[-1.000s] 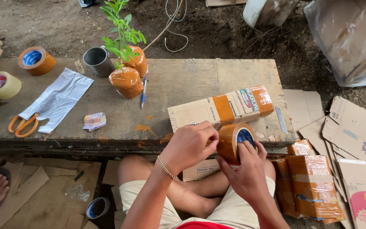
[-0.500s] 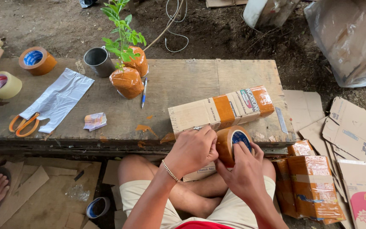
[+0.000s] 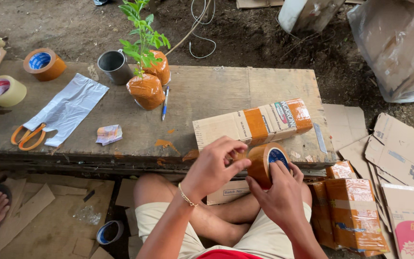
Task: The person assembles a tall rectangular cardboard box by taping the seams, cutting a cardboard lid to size with a utility knife, and securing the lid with tape. The person works at a wooden table outdoors, handling cardboard, tape, and a knife.
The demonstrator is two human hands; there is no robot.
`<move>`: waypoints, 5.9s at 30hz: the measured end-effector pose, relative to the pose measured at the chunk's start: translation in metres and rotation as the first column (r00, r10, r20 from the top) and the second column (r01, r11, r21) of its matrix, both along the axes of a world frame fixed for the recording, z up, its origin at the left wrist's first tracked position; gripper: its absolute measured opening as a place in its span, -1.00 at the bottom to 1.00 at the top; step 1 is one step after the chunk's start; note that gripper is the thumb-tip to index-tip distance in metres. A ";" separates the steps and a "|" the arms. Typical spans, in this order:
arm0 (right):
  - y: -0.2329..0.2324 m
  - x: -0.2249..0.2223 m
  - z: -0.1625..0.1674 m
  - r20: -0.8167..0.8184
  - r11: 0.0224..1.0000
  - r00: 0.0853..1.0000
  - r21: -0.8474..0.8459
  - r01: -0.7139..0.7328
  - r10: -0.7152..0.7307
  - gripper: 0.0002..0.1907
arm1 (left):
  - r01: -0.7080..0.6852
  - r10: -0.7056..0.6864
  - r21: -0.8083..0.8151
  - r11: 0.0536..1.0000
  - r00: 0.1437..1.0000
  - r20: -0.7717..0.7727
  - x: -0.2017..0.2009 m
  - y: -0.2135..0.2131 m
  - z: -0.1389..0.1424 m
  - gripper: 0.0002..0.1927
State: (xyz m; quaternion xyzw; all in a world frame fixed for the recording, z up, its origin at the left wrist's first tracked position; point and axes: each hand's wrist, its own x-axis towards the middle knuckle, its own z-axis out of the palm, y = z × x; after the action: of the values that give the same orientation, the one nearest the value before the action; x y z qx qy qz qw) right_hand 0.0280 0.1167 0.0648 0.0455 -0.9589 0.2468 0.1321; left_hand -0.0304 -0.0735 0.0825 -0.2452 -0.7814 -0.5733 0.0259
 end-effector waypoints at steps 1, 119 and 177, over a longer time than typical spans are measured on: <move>-0.001 0.000 0.000 -0.008 1.000 1.000 -0.012 -0.008 0.008 -0.66 | 0.011 -0.011 -0.017 1.000 0.999 0.047 0.000 0.004 -0.003 -0.68; -0.032 0.033 -0.051 0.405 0.598 0.893 -0.770 0.220 0.194 -0.78 | 0.017 0.096 -0.513 0.859 0.976 0.194 -0.169 -0.018 -0.047 -0.45; -0.044 -0.060 -0.089 0.258 0.428 0.964 -0.880 0.205 0.068 -0.69 | -0.140 -0.156 -0.839 0.525 0.954 -0.257 -0.248 -0.005 -0.106 -0.42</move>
State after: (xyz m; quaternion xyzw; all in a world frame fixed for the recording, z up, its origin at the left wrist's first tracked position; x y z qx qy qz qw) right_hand -0.0322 0.0724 -0.0240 -0.1036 -0.6881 0.7179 0.0219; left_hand -0.2786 -0.0783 -0.0240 -0.3140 -0.9463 -0.0752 0.0189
